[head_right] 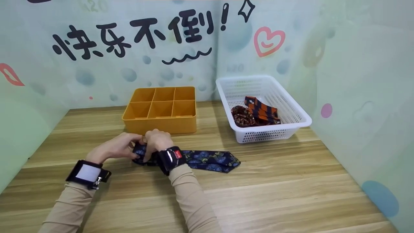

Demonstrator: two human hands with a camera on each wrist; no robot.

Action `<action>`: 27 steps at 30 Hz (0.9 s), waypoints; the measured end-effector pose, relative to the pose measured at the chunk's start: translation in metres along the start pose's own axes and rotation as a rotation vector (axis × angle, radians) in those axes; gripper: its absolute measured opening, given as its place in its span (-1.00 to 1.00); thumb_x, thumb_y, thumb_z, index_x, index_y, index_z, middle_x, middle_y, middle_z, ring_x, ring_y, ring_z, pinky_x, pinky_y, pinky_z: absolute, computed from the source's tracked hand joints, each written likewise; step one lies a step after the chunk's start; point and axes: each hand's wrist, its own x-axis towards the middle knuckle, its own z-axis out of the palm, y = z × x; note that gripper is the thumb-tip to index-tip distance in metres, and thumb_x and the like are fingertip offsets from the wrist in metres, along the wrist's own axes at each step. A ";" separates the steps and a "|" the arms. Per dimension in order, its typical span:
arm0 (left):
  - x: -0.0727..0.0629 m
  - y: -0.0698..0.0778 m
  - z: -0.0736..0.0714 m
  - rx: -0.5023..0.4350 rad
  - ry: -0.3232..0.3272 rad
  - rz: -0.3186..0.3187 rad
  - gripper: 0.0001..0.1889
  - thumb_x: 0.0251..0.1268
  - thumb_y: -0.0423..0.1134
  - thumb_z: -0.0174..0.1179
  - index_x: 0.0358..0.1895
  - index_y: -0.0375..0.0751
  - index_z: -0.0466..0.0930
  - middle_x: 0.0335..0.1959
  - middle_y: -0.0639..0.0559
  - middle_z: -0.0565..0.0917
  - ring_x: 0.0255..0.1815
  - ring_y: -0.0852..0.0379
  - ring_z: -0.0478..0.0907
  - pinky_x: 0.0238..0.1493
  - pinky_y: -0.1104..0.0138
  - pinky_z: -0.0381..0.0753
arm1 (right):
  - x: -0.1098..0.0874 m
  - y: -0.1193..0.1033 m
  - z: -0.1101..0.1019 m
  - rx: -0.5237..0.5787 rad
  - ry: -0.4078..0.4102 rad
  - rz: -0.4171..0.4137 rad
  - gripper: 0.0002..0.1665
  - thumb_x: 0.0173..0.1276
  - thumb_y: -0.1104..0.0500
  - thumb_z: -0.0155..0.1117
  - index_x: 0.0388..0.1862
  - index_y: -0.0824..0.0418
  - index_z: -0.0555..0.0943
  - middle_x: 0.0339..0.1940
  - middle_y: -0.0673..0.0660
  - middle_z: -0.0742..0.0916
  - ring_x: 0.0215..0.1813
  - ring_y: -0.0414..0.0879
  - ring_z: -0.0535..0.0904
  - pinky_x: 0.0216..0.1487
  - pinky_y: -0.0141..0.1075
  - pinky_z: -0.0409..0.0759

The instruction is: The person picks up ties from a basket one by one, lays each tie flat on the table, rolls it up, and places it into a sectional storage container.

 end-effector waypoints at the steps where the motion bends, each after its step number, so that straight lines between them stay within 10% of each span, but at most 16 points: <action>1: 0.000 0.001 -0.001 0.008 0.001 0.004 -0.69 -0.26 -0.46 0.35 -0.30 -0.22 0.58 -0.28 -0.11 0.68 -0.23 0.04 0.55 -0.14 0.21 0.57 | -0.001 0.000 -0.002 0.009 0.001 -0.022 -0.41 -0.25 -0.07 0.64 -0.19 0.06 0.63 -0.23 -0.03 0.69 -0.19 -0.14 0.57 -0.16 -0.25 0.58; 8: 0.000 0.006 -0.001 0.044 -0.005 0.059 -0.65 -0.24 -0.39 0.37 -0.22 -0.27 0.59 -0.28 -0.10 0.66 -0.22 0.03 0.55 -0.13 0.21 0.55 | -0.004 -0.002 -0.005 0.009 0.028 -0.025 -0.46 -0.27 -0.12 0.64 -0.33 0.10 0.66 -0.37 -0.03 0.65 -0.32 -0.16 0.52 -0.33 -0.27 0.53; 15: -0.004 0.006 0.002 -0.066 -0.050 -0.070 -0.33 -0.24 -0.33 0.50 0.01 -0.27 0.32 0.03 -0.25 0.61 0.05 -0.14 0.55 0.14 0.04 0.50 | -0.002 0.001 0.001 -0.033 -0.002 0.040 -0.48 -0.31 0.01 0.67 -0.29 0.14 0.71 -0.30 0.00 0.71 -0.29 -0.15 0.55 -0.20 -0.24 0.58; 27: 0.000 0.002 0.001 0.023 -0.029 0.021 -0.67 -0.21 -0.40 0.37 -0.24 -0.23 0.58 -0.29 -0.05 0.69 -0.24 0.09 0.56 -0.13 0.23 0.56 | -0.007 -0.005 -0.008 -0.022 0.015 -0.049 -0.40 -0.25 -0.10 0.63 -0.19 0.07 0.63 -0.24 -0.04 0.68 -0.22 -0.15 0.53 -0.19 -0.23 0.57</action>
